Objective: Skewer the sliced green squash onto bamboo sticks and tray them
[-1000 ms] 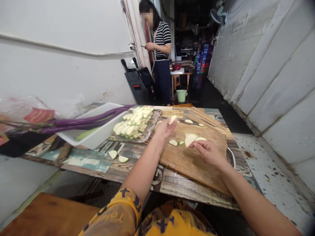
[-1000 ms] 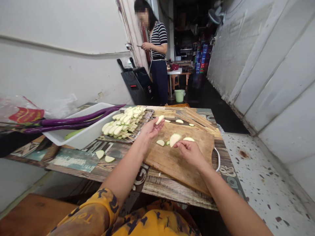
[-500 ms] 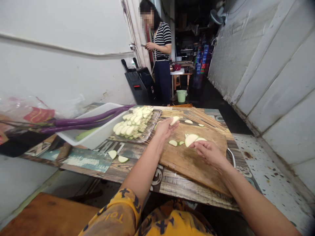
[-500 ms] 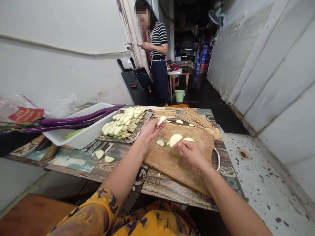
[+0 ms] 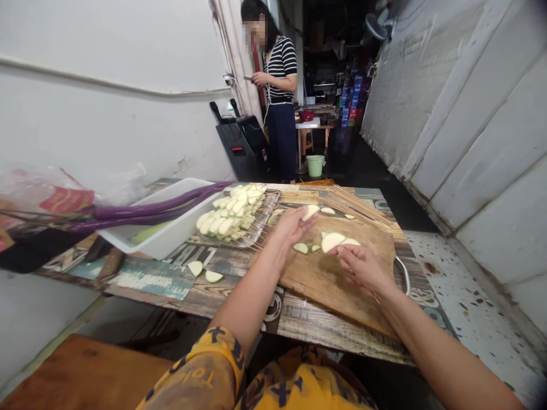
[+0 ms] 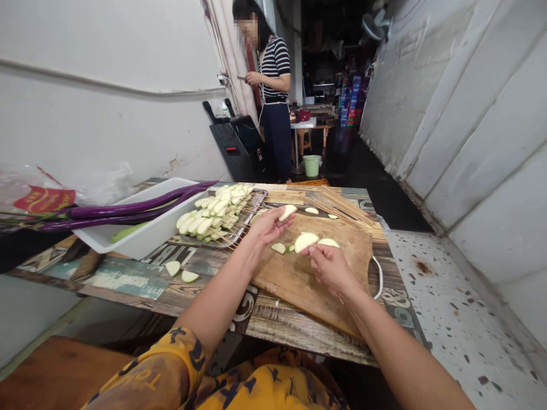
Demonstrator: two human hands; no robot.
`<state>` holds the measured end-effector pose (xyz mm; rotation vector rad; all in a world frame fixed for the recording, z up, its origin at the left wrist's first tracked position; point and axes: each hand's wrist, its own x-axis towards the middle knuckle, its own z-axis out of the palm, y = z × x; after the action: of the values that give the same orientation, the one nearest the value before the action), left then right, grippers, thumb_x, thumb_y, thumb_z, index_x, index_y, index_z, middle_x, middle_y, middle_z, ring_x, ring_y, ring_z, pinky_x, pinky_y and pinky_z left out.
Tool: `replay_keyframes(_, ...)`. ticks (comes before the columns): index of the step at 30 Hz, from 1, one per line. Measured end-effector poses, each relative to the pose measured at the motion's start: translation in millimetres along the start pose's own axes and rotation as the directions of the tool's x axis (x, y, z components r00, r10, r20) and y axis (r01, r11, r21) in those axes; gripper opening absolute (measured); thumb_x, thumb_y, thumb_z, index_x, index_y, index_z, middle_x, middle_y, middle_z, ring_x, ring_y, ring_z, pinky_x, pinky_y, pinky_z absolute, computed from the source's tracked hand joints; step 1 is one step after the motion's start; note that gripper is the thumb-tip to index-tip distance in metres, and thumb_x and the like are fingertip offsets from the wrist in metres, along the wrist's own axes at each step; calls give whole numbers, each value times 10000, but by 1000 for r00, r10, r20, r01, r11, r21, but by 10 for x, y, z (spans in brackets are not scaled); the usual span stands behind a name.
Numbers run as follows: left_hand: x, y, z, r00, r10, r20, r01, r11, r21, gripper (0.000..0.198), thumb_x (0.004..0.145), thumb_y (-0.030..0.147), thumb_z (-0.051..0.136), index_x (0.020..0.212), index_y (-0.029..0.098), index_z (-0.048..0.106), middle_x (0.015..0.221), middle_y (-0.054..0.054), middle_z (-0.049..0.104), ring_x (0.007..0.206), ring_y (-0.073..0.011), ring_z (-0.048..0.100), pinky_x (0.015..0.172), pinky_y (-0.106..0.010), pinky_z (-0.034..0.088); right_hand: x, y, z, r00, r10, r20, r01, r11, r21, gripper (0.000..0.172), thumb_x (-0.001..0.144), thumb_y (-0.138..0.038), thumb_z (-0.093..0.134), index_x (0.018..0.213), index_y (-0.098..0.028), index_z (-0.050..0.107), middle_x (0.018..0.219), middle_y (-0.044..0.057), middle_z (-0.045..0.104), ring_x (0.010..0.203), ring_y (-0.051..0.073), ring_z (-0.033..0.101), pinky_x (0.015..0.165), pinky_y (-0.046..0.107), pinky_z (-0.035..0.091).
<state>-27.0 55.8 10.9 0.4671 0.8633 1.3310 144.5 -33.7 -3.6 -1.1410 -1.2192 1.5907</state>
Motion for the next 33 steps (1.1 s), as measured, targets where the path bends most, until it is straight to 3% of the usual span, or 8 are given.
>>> replay_keyframes(8,-12,-30,49,992,-124,5,122,964,-237,174,889,283,530,815,136,587,761,-66,696,752,-180,690,815,-386,545,4,-16,40,999,-9,54,5,998,64,426,649,-556,666,808,-171,579,394,-131,302,298,30,166,298,190,168)
replay_keyframes(19,-50,-52,94,993,-47,-108,25,980,-197,102,870,132,521,782,142,571,716,-52,677,723,-160,686,795,-331,554,25,46,46,1000,-16,13,16,1000,24,406,658,-533,654,796,-160,573,395,-124,312,307,29,174,304,184,138)
replay_keyframes(33,-86,-363,180,998,-54,29,55,998,-30,79,828,169,601,809,96,625,789,-92,688,700,-162,673,733,-310,555,67,69,24,995,-76,-71,77,997,14,411,663,-544,638,810,-165,575,405,-122,321,303,41,202,295,194,169)
